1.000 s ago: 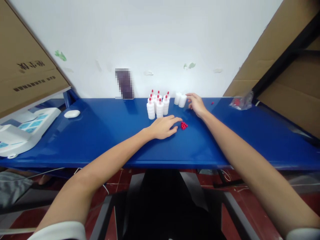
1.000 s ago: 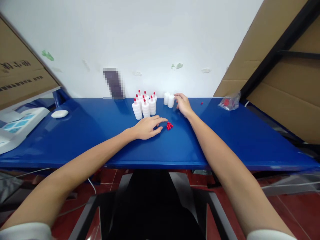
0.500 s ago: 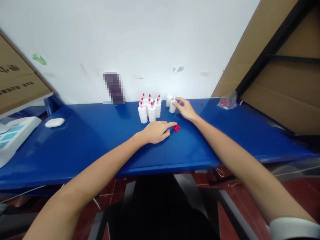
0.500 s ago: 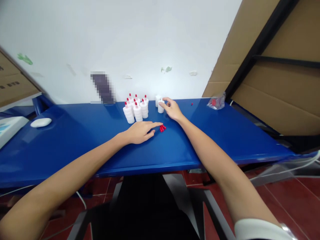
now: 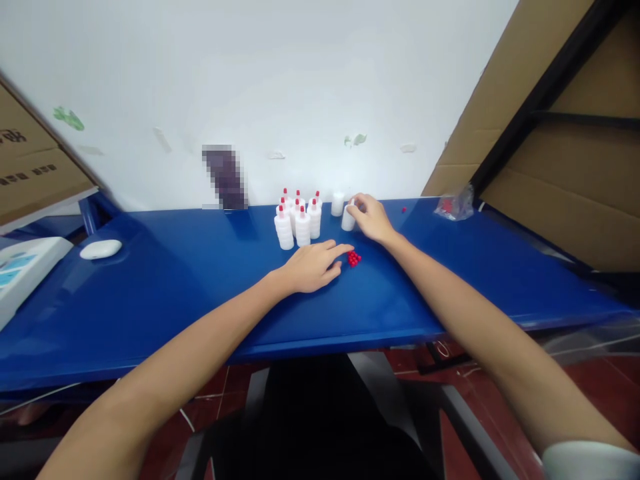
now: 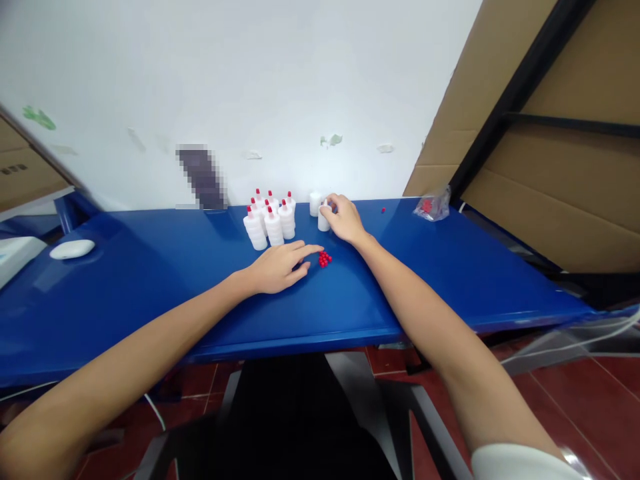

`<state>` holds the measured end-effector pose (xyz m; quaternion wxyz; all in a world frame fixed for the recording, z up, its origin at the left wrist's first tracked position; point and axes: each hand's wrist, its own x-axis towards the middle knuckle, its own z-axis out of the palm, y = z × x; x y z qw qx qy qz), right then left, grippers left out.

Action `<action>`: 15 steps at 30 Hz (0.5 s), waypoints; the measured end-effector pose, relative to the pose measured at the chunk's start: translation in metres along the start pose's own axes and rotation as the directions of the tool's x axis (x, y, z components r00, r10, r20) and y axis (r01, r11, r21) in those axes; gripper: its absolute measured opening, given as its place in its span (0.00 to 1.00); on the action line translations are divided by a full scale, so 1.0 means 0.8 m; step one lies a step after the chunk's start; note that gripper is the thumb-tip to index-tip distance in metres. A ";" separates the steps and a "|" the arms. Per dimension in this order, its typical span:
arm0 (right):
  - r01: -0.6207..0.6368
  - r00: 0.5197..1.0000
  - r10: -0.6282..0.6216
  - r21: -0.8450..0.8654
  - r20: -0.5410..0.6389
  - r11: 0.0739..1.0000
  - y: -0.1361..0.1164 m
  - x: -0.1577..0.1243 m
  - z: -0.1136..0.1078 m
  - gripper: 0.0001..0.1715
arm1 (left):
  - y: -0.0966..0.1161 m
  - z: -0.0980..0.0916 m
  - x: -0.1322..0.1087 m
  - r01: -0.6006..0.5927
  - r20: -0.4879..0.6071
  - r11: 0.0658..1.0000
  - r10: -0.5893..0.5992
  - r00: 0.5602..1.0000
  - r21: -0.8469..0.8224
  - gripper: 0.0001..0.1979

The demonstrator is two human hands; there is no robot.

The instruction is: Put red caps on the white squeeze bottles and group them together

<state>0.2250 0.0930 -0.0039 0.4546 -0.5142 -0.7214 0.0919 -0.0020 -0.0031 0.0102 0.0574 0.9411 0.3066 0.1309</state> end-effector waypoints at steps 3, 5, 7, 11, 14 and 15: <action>0.049 0.998 -0.051 -0.064 -0.033 0.997 -0.001 0.000 0.000 0.08 | -0.001 0.005 0.001 -0.051 -0.113 0.998 0.046 0.993 -0.045 0.23; 0.047 0.998 -0.048 -0.021 -0.043 0.999 -0.002 -0.003 0.001 0.12 | -0.002 0.007 0.002 -0.088 -0.130 0.993 0.078 0.988 -0.079 0.23; 0.024 0.999 -0.023 0.028 -0.041 0.999 -0.004 -0.007 0.002 0.18 | -0.002 0.010 0.003 -0.127 -0.112 0.985 0.114 0.987 -0.116 0.23; -0.004 1.000 0.003 0.045 0.025 0.999 -0.012 -0.013 0.004 0.18 | -0.001 0.009 0.004 -0.141 -0.155 0.976 0.115 0.981 -0.169 0.22; 0.004 0.998 -0.006 0.039 0.057 0.999 -0.017 -0.013 0.004 0.15 | 0.004 0.005 0.005 -0.048 -0.228 0.991 0.017 0.974 -0.128 0.18; 0.005 0.998 -0.007 0.034 0.063 0.999 -0.018 -0.012 0.004 0.14 | 0.005 0.003 0.005 -0.007 -0.234 0.995 -0.017 0.972 -0.103 0.16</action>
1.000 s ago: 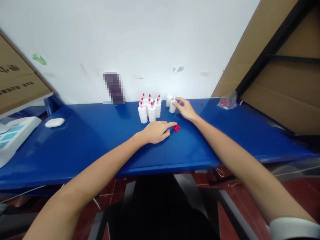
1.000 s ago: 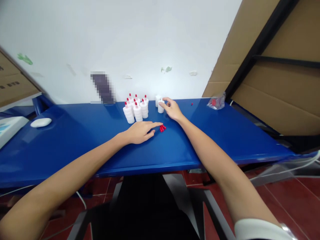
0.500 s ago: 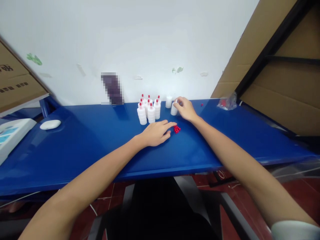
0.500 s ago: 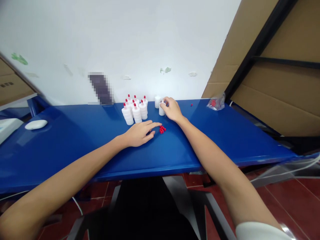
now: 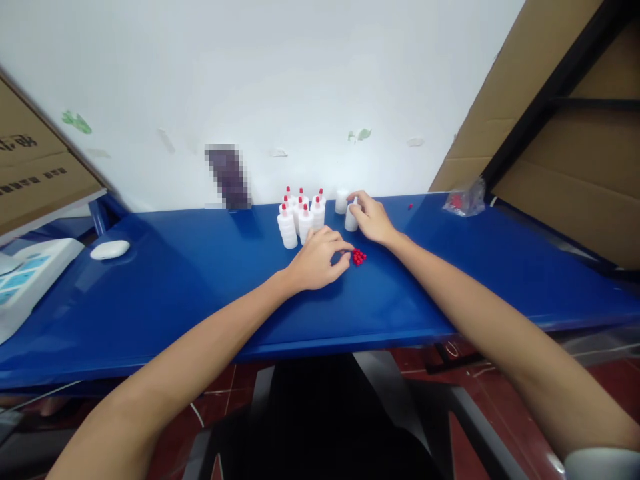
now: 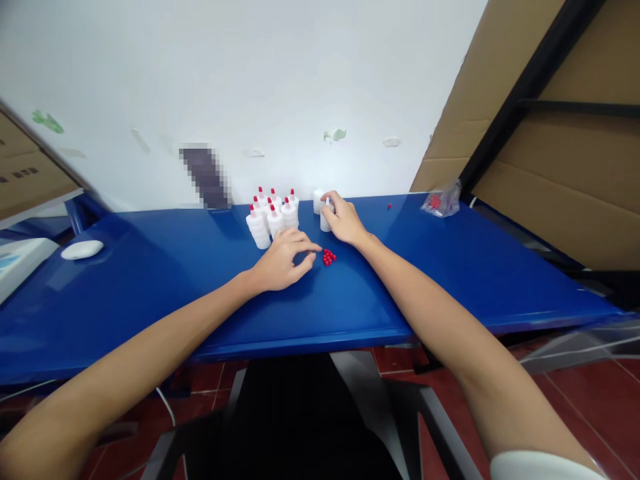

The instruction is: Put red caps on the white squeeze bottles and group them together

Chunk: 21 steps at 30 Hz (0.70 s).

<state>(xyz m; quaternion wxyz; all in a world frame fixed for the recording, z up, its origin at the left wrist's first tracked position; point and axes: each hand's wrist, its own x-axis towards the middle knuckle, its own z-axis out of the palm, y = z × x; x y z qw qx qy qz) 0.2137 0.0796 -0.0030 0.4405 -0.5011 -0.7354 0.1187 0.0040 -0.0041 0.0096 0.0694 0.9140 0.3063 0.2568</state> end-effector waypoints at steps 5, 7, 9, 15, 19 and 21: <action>0.008 0.999 -0.009 0.015 0.033 1.000 0.001 0.002 0.001 0.14 | 0.002 -0.001 0.000 0.047 0.042 0.999 -0.047 0.998 0.006 0.22; 0.006 0.999 -0.007 0.027 0.044 1.000 0.002 0.003 0.002 0.15 | 0.000 0.002 -0.002 0.042 0.027 0.997 -0.040 0.999 -0.067 0.19; 0.001 0.999 -0.003 0.033 0.054 0.999 0.004 0.003 0.002 0.16 | -0.003 0.004 -0.004 0.018 -0.001 0.993 -0.019 1.000 -0.119 0.19; -0.009 0.995 -0.004 0.125 0.100 0.992 0.006 0.005 0.007 0.16 | -0.001 0.009 -0.006 -0.048 0.171 0.998 0.053 0.984 -0.036 0.26; -0.048 0.992 0.019 0.231 0.127 0.972 0.006 0.006 0.014 0.16 | 0.003 0.006 -0.004 -0.002 0.299 1.000 -0.001 0.954 0.010 0.29; -0.056 0.992 0.026 0.248 0.125 0.967 0.007 0.007 0.017 0.16 | 0.005 0.004 -0.003 -0.008 0.330 1.000 0.000 0.944 0.023 0.28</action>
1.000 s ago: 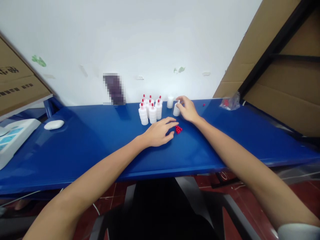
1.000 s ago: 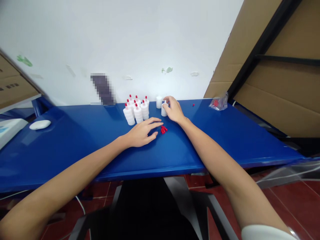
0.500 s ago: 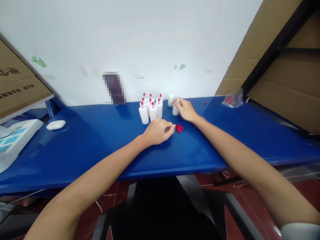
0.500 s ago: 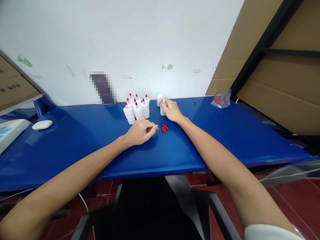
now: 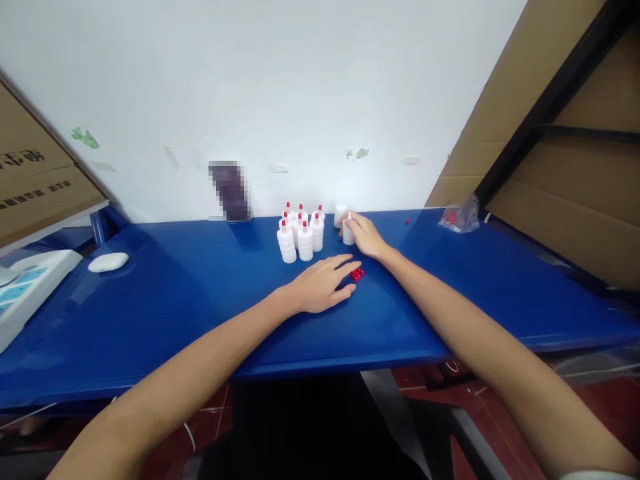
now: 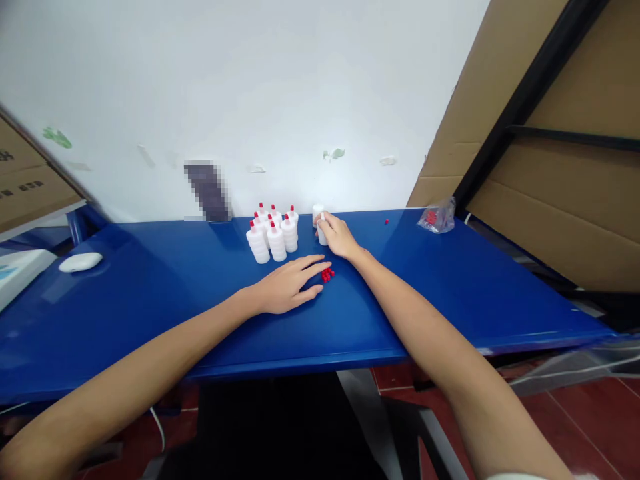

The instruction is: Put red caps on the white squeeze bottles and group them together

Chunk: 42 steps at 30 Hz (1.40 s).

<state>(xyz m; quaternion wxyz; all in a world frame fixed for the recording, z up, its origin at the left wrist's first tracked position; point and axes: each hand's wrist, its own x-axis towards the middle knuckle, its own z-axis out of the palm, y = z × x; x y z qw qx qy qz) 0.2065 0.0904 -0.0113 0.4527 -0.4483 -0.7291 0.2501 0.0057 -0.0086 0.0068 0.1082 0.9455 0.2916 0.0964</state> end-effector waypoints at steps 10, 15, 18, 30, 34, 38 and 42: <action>-0.004 0.999 0.005 0.035 -0.047 0.999 0.000 -0.004 0.002 0.16 | -0.002 0.005 -0.003 -0.050 -0.039 0.995 0.053 0.998 0.088 0.26; 0.013 0.999 -0.013 -0.010 -0.048 1.000 -0.002 -0.008 0.000 0.15 | -0.001 0.003 -0.001 -0.082 -0.026 0.993 0.085 0.996 0.089 0.27; 0.017 0.998 -0.020 -0.038 -0.064 0.999 -0.002 -0.009 0.000 0.16 | 0.000 0.002 0.000 -0.093 -0.010 0.992 0.094 0.995 0.089 0.27; 0.053 0.991 -0.090 -0.323 -0.101 0.945 -0.006 -0.012 -0.001 0.14 | 0.001 0.000 0.000 -0.045 0.005 0.996 0.045 0.999 0.079 0.27; 0.068 0.992 -0.099 -0.321 -0.082 0.945 -0.005 -0.012 0.001 0.14 | 0.004 0.000 -0.004 -0.057 -0.008 0.988 0.059 0.998 0.142 0.27; 0.037 0.996 -0.056 -0.237 -0.074 0.971 -0.003 -0.009 0.003 0.13 | -0.002 -0.001 -0.004 -0.115 0.061 0.968 0.104 0.993 0.223 0.24; -0.018 0.997 0.014 -0.052 -0.077 0.998 -0.001 -0.006 0.002 0.11 | -0.017 -0.005 -0.005 -0.179 0.126 0.963 0.156 0.980 0.200 0.24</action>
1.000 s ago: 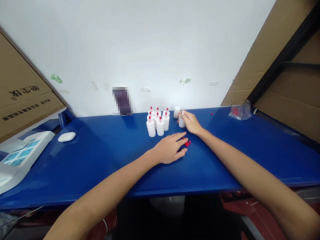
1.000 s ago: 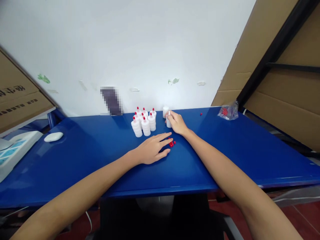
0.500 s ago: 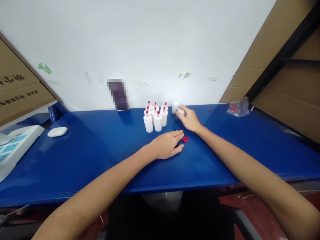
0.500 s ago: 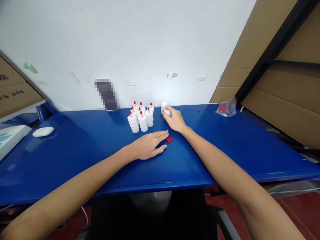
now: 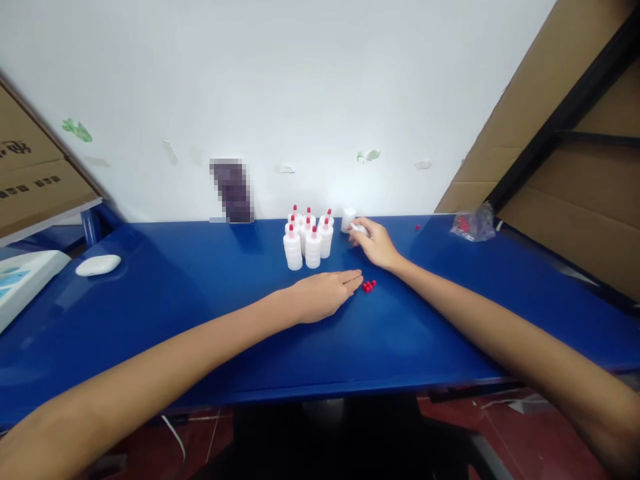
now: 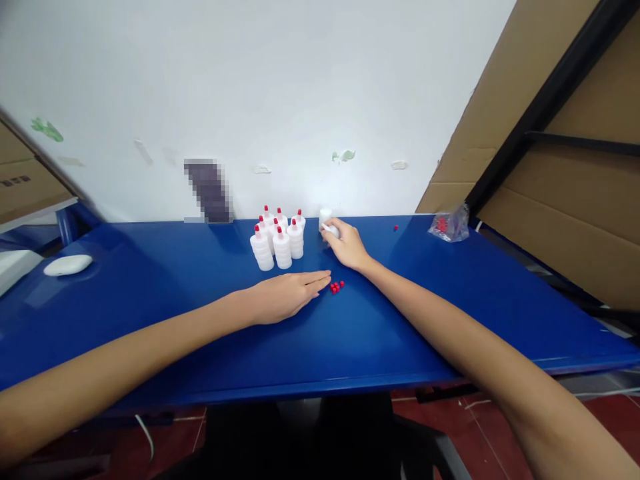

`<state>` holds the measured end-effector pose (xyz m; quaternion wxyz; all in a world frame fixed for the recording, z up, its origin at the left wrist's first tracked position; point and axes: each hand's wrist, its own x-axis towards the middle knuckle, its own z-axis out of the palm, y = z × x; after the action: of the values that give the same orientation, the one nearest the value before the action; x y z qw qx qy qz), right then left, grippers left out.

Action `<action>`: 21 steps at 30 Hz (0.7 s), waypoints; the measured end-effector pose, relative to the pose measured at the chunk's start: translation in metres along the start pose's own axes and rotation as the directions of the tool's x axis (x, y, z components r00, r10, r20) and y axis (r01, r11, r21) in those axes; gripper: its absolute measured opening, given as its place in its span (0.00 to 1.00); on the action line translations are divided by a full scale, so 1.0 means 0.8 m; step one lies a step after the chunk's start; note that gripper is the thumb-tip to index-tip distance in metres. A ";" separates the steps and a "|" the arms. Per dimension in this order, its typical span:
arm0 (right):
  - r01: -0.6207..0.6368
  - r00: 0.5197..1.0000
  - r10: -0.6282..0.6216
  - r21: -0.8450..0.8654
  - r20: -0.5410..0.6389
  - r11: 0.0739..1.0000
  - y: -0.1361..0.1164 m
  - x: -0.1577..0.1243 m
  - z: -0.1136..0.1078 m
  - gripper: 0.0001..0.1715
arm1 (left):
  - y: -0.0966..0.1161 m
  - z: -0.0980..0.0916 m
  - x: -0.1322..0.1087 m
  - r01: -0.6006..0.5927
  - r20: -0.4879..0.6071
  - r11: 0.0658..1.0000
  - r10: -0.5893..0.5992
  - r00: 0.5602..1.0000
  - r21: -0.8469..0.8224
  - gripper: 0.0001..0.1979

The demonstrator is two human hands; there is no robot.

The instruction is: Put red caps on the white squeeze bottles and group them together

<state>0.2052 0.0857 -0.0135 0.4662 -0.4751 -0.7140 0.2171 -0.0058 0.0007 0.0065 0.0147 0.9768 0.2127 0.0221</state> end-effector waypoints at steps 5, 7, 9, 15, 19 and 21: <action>-0.038 0.999 0.036 0.103 0.019 0.994 -0.005 -0.002 -0.002 0.10 | -0.016 -0.002 -0.015 -0.084 -0.060 0.995 0.081 0.995 -0.052 0.23; -0.037 0.999 0.035 0.120 0.022 0.992 -0.009 -0.005 -0.003 0.09 | -0.022 -0.003 -0.022 -0.121 -0.067 0.991 0.118 0.991 -0.057 0.23; -0.019 0.999 0.014 0.136 0.036 0.991 -0.014 -0.008 -0.003 0.09 | -0.027 -0.001 -0.029 -0.148 -0.078 0.987 0.143 0.987 -0.067 0.22; -0.101 0.993 0.083 0.223 0.088 0.970 -0.025 -0.022 -0.012 0.08 | -0.024 0.011 -0.046 -0.221 -0.240 0.970 0.191 0.952 -0.105 0.20; -0.146 0.987 0.130 0.208 0.091 0.967 -0.026 -0.037 -0.019 0.09 | -0.014 0.017 -0.052 -0.215 -0.313 0.975 0.185 0.931 -0.062 0.19; -0.143 0.986 0.124 0.191 0.108 0.971 -0.027 -0.043 -0.020 0.08 | -0.012 0.017 -0.054 -0.192 -0.315 0.981 0.172 0.933 -0.032 0.19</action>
<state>0.2127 0.0436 -0.0051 0.4608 -0.4625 -0.6768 0.3402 -0.0483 -0.0089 -0.0091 0.0092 0.9756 0.1200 0.1834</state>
